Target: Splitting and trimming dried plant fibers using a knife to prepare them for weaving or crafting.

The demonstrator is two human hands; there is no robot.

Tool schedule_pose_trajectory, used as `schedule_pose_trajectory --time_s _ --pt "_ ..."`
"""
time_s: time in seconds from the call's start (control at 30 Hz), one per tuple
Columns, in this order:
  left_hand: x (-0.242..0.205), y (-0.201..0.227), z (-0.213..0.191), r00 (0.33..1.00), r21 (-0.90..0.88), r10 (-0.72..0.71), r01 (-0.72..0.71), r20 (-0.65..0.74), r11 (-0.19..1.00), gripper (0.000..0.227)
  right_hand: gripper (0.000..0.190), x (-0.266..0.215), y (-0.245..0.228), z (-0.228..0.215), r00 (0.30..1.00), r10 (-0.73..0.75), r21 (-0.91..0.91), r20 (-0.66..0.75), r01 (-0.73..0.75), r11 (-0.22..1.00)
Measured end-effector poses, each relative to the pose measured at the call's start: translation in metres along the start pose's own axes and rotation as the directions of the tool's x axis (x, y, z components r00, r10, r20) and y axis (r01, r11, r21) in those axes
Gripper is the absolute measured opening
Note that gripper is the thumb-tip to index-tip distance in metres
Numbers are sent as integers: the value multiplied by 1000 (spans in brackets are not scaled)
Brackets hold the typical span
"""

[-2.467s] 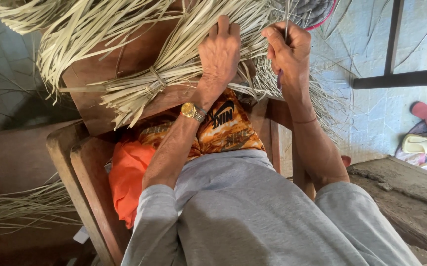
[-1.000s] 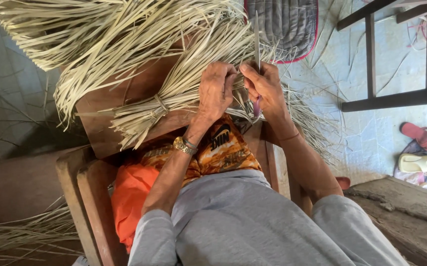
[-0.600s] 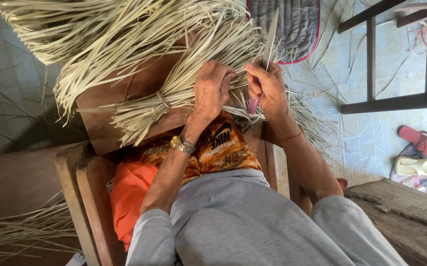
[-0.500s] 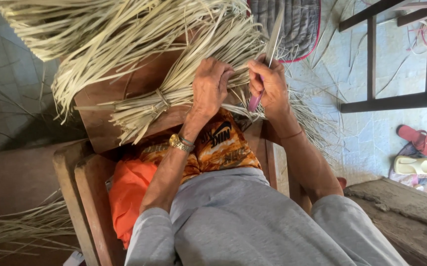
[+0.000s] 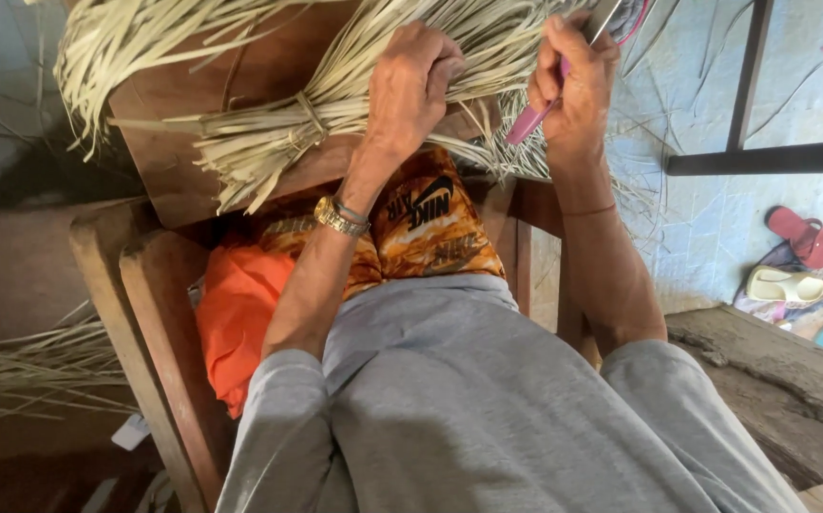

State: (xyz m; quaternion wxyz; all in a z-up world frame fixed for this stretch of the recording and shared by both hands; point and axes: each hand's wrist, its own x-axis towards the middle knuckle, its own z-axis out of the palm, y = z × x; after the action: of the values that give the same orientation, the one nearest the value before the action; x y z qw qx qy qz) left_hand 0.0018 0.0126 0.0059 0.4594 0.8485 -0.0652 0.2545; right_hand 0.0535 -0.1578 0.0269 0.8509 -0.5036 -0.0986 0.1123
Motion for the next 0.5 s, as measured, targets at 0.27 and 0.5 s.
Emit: schedule_pose_trajectory --time_s 0.27,0.5 --pt "7 19 -21 997 -160 -13 25 76 987 15 15 -16 8 33 991 47 -303 126 -7 953" --pt "4 14 -26 988 -174 -76 99 131 980 16 9 -5 7 6 980 -93 -194 174 127 973"
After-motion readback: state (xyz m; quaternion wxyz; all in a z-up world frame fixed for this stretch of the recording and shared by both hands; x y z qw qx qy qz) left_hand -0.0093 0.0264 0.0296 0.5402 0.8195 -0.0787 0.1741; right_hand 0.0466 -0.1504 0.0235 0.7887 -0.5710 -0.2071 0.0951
